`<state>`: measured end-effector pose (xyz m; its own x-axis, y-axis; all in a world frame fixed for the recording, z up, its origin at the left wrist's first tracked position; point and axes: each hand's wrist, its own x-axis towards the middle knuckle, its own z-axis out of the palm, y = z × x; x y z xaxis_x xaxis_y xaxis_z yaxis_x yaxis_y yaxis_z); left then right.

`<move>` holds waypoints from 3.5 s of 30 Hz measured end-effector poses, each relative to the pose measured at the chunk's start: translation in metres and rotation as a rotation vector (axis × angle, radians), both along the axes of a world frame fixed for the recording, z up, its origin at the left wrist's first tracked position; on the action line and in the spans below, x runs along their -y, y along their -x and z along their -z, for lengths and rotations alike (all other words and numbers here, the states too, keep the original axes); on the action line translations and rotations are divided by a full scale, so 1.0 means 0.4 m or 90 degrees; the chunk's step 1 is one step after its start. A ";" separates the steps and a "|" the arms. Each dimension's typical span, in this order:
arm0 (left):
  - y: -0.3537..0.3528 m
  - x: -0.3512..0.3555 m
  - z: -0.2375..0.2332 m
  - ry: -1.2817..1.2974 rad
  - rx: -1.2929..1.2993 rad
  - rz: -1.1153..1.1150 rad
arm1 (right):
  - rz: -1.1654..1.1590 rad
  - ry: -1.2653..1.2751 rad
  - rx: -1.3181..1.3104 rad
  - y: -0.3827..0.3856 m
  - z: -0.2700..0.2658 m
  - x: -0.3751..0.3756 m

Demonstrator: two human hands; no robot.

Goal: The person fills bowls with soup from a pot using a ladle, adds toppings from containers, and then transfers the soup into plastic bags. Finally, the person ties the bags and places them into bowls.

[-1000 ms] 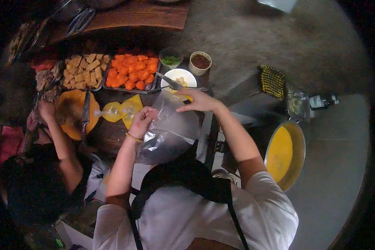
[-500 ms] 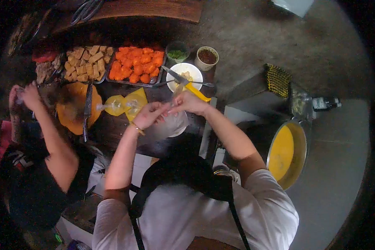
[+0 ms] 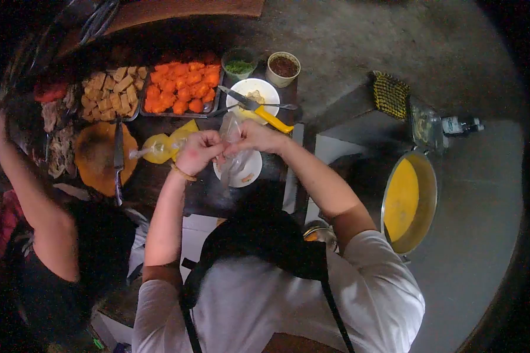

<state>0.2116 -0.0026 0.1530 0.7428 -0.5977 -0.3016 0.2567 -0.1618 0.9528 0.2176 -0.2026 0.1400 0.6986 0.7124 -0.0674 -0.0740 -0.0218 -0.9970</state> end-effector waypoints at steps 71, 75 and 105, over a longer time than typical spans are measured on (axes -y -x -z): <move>0.141 0.342 0.162 0.226 -0.267 -0.380 | 0.538 0.589 0.265 0.223 -0.046 0.065; 0.122 0.307 0.190 0.372 -0.130 -0.261 | 0.486 0.490 0.306 0.305 -0.174 0.056; 0.029 0.345 0.127 -0.041 -0.047 -0.312 | 1.853 0.300 0.435 0.985 0.078 1.079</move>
<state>0.2002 -0.1408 0.1021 0.9068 -0.1620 -0.3891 0.3839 -0.0636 0.9212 -0.1765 -0.6342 0.1090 -0.5501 -0.6937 0.4650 -0.2061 -0.4268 -0.8806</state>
